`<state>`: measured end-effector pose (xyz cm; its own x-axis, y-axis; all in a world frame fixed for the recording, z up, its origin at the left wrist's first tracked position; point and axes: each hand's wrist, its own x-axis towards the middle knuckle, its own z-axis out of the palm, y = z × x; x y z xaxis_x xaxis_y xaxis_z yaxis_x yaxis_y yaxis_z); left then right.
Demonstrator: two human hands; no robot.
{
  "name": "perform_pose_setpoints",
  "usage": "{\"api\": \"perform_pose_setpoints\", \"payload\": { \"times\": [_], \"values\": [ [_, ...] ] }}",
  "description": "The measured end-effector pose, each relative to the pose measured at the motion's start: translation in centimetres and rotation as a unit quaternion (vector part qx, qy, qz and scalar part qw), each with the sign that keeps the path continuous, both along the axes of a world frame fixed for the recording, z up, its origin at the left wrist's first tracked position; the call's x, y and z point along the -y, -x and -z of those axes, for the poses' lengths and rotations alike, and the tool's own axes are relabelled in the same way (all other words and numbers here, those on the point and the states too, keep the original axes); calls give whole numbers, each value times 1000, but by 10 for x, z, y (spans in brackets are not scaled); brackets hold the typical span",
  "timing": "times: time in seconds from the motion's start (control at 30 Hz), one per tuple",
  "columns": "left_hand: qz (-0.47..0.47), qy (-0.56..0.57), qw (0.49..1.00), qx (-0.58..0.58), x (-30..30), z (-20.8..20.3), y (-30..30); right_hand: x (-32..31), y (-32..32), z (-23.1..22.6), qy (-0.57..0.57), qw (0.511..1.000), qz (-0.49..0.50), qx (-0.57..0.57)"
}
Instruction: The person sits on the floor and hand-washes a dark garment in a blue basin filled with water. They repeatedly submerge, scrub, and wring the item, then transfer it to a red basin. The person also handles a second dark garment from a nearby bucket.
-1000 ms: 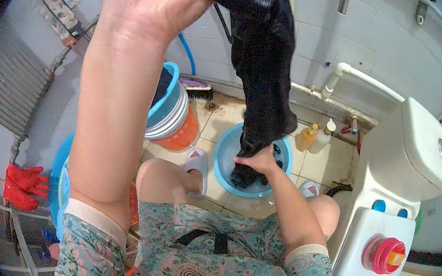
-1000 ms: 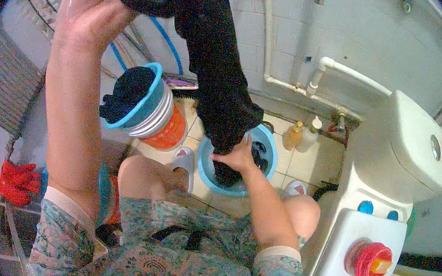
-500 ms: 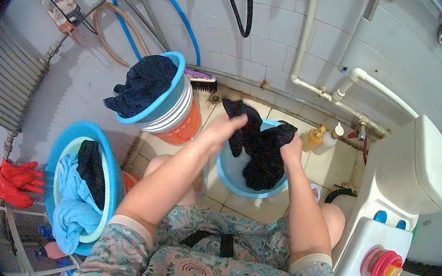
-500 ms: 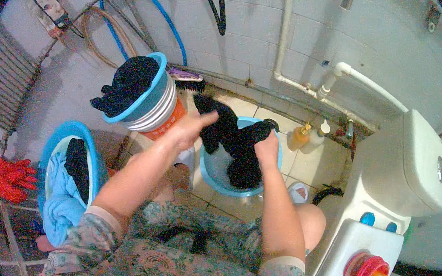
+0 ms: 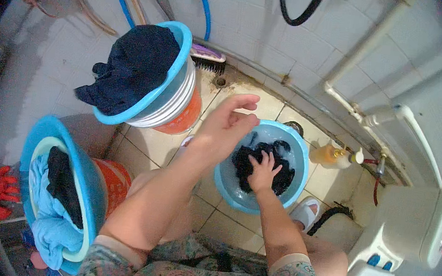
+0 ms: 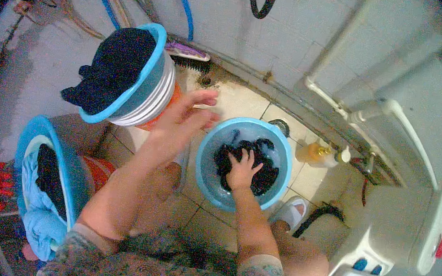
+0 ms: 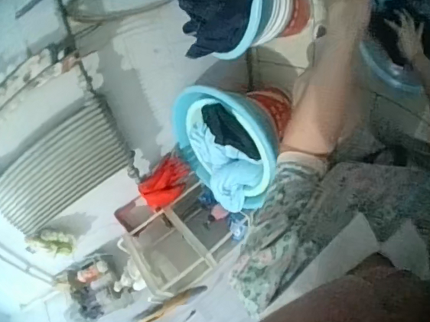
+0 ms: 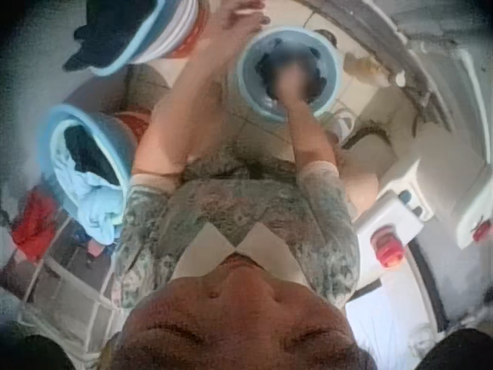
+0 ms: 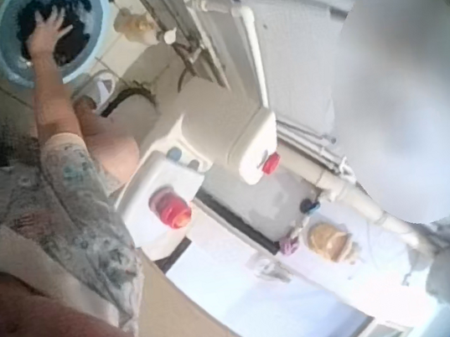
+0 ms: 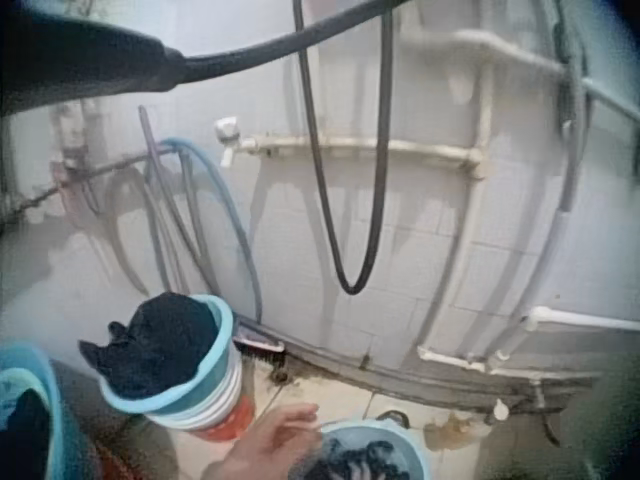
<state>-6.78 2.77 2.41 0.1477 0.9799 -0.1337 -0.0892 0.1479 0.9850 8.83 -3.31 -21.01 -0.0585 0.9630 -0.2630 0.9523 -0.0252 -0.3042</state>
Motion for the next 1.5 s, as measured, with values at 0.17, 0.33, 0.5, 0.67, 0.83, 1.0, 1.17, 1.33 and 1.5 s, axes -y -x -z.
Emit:
{"api": "perform_pose_setpoints", "payload": {
  "times": [0.17, 0.33, 0.5, 0.67, 0.83, 1.0, 1.17, 1.33, 1.5],
  "values": [
    [-31, 87, 995, 27, 4, -20, 25, 16, 14, 87, 44, 995, -75, 42],
    [-23, 125, 990, 67, 0, -12, 43, 13, 4, 148, 148, 969, -152, 129],
    [-11, 160, 979, 127, -3, -8, 34, 7, -16, 195, 154, 984, -85, -7],
    [108, 133, 984, 45, 10, 19, 11, -15, -34, 153, 158, 974, -76, -144],
    [104, -11, 994, -13, 12, 33, -7, -31, -62, -28, 123, 981, -85, -128],
    [62, -40, 993, -93, 12, 50, -10, -18, -52, -227, 26, 980, 19, -196],
    [58, -27, 997, -41, 13, 38, -6, 11, -55, -291, -77, 967, 42, -240],
    [30, -1, 999, 40, 8, 29, -7, -1, -47, -229, -161, 980, -73, -89],
    [18, 20, 998, 55, 2, 20, -8, -23, -44, -90, -99, 988, -72, -91]
  ]
}}
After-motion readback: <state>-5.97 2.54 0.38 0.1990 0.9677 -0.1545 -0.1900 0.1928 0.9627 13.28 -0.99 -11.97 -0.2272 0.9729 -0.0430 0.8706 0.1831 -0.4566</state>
